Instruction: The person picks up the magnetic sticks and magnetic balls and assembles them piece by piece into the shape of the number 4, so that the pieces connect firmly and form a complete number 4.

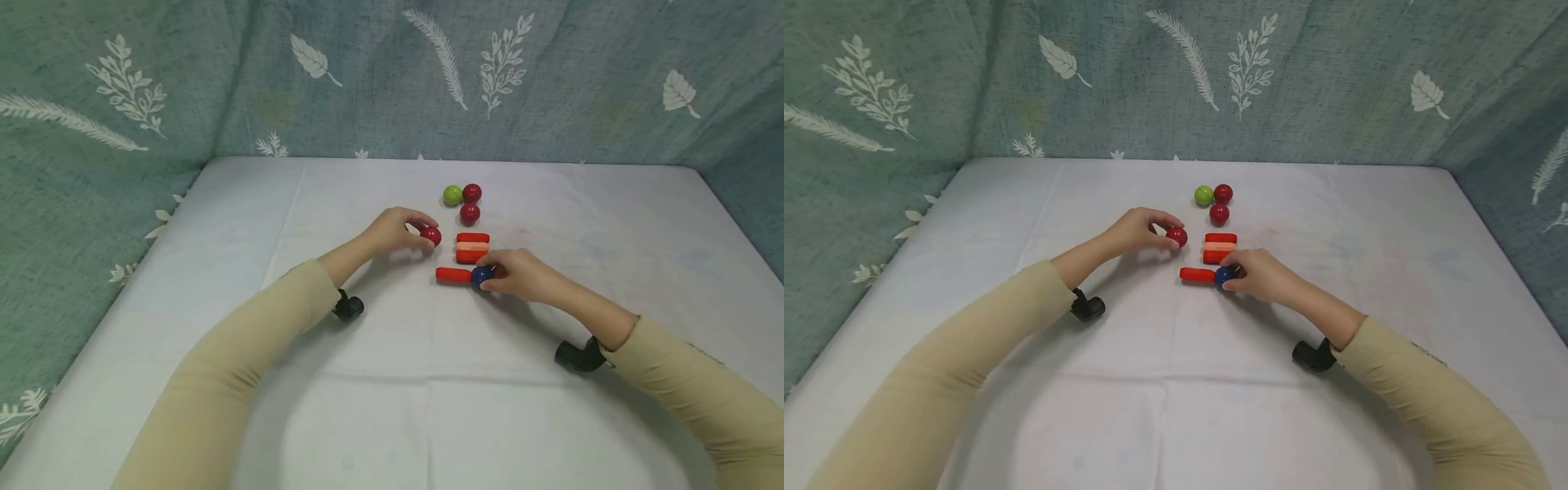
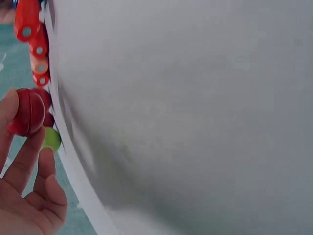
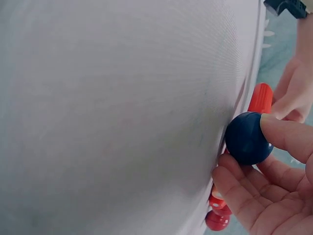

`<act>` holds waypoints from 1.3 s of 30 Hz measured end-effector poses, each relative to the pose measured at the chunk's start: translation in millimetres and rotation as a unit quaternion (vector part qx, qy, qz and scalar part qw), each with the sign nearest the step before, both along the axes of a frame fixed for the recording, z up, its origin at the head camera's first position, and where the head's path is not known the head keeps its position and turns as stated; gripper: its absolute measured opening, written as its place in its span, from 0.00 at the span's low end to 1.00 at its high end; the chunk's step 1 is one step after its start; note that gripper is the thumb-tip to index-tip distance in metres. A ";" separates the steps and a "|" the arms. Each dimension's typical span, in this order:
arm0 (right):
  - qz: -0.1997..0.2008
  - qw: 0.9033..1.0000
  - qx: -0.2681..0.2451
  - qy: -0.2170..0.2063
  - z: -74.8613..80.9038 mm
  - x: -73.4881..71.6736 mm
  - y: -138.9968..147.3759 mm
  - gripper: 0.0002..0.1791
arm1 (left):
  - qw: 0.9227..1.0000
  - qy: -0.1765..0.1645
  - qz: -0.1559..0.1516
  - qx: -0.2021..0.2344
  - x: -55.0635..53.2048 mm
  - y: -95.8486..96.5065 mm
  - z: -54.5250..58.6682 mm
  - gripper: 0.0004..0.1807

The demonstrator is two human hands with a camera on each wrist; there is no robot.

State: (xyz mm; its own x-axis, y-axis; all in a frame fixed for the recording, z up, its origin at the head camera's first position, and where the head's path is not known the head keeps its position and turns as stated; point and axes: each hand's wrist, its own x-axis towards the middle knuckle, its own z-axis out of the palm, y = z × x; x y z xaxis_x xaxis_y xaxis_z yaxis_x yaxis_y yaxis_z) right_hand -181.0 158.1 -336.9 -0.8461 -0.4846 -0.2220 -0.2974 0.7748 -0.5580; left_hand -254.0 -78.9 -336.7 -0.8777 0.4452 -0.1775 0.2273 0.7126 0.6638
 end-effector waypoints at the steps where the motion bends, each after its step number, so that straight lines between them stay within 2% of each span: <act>1: -0.002 1.000 0.001 -0.001 0.2 0.3 0.1 0.21 | 1.000 0.000 -0.004 -0.002 2.9 -0.9 0.6 0.22; 9: 0.003 1.000 0.003 0.003 0.4 0.9 0.6 0.21 | 1.000 -0.005 -0.011 -0.013 23.7 -6.8 0.1 0.20; 19: 0.001 1.000 -0.002 0.009 -0.2 0.9 0.8 0.21 | 0.999 -0.027 -0.015 -0.017 38.8 -10.8 -4.1 0.19; 25: -0.001 1.000 0.002 0.013 -0.2 1.7 -0.5 0.21 | 0.999 -0.021 -0.029 -0.020 44.8 -8.6 -5.9 0.18; 39: 0.007 1.000 -0.006 0.004 0.5 0.7 0.4 0.21 | 0.999 -0.022 -0.033 -0.030 51.4 -7.6 -4.8 0.19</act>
